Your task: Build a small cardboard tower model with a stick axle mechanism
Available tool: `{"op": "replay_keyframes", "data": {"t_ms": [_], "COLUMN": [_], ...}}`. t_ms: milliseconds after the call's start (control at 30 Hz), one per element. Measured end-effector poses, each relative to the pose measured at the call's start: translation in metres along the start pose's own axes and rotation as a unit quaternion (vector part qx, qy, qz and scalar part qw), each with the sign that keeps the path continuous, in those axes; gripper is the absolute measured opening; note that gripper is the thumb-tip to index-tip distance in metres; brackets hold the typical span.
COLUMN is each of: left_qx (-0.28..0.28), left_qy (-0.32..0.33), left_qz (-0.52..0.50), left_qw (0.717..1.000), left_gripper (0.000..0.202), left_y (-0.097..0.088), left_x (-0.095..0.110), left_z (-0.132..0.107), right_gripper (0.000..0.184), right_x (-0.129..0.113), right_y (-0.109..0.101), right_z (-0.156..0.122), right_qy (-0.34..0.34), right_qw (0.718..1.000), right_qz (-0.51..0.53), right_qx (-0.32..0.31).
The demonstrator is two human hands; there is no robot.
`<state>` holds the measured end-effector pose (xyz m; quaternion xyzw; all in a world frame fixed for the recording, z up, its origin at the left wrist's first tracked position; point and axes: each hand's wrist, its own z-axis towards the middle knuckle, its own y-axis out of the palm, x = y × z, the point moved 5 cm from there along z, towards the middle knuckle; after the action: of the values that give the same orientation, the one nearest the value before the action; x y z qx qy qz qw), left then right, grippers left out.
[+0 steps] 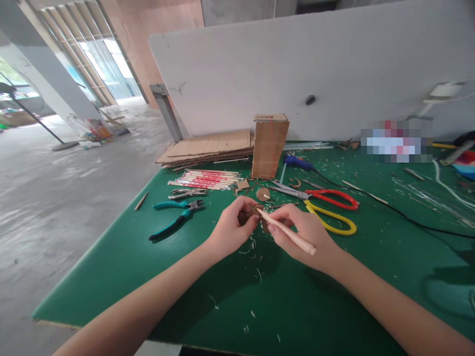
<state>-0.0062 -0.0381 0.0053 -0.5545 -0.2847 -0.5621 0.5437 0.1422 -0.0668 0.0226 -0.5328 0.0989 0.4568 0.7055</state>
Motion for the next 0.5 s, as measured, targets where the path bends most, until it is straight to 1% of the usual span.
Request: {"op": "replay_keyframes", "data": {"t_ms": [133, 267, 400, 500], "left_qx": [-0.006, 0.006, 0.007, 0.009], "left_qy": [0.023, 0.037, 0.025, 0.014], "left_qz": [0.023, 0.030, 0.000, 0.003], "left_qw": [0.999, 0.999, 1.000, 1.000], "left_gripper": [0.016, 0.016, 0.014, 0.015], "left_y": [0.000, 0.000, 0.000, -0.001], "left_x": [0.004, 0.006, 0.003, 0.000], "left_z": [-0.003, -0.003, -0.002, 0.000], "right_gripper": [0.010, 0.009, 0.008, 0.008], "right_x": [0.000, 0.000, 0.003, 0.004], "right_y": [0.001, 0.000, -0.005, -0.009], "right_z": [0.000, 0.000, 0.001, 0.001], "right_qy": [-0.003, -0.013, -0.010, -0.004], "right_qw": [1.000, 1.000, 1.000, 0.999], "right_qz": [-0.011, -0.019, -0.025, -0.030], "right_qx": [-0.009, -0.007, 0.004, 0.019]}}
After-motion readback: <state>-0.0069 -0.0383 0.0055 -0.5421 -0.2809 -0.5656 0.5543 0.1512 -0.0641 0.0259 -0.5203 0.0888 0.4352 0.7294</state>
